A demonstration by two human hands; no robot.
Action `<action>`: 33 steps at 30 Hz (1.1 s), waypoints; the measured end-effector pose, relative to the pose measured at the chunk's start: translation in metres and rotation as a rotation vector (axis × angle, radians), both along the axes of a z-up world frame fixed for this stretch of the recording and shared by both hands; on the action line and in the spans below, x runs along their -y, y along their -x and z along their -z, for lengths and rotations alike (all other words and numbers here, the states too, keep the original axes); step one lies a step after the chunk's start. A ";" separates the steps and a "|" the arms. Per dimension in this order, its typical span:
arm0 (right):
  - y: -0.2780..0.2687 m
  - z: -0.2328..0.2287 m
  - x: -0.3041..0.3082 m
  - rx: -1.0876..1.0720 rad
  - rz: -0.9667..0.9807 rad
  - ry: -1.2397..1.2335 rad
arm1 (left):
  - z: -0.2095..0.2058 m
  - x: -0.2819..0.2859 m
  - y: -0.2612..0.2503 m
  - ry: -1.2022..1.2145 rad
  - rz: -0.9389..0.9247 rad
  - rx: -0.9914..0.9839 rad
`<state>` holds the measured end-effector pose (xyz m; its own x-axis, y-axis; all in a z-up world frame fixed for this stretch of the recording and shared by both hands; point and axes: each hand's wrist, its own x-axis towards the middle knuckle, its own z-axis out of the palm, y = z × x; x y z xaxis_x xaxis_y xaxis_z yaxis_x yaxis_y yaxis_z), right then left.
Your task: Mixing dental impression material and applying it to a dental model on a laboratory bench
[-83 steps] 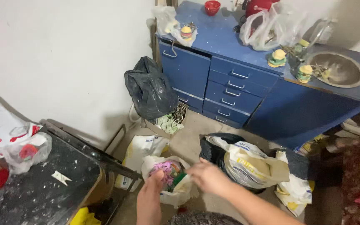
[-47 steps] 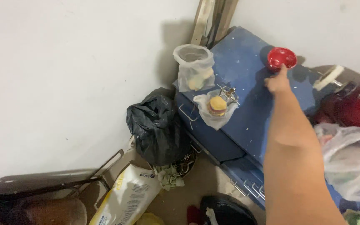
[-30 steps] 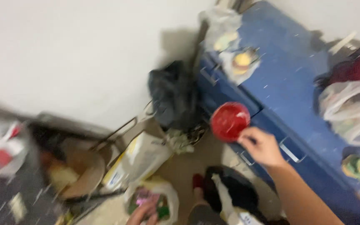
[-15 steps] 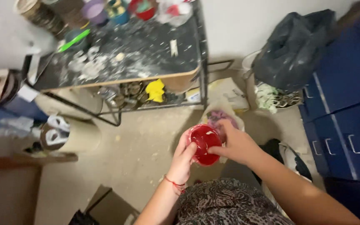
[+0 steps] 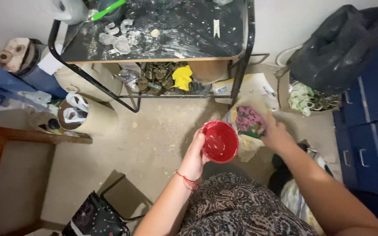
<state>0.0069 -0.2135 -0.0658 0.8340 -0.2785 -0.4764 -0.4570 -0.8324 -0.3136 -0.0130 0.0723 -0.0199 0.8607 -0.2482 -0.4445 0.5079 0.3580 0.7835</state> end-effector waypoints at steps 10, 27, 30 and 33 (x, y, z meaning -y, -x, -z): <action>-0.057 -0.043 -0.039 0.714 -0.256 -0.291 | 0.027 -0.021 -0.125 0.200 0.023 0.228; -0.210 -0.015 0.006 -0.331 -0.290 0.167 | -0.019 -0.034 -0.311 -0.017 0.134 0.177; -0.233 -0.037 -0.029 -0.258 -0.165 0.080 | -0.024 -0.049 -0.332 -0.139 0.071 0.225; -0.262 -0.071 -0.089 -0.165 -0.054 -0.171 | -0.017 -0.058 -0.347 -0.138 -0.013 0.143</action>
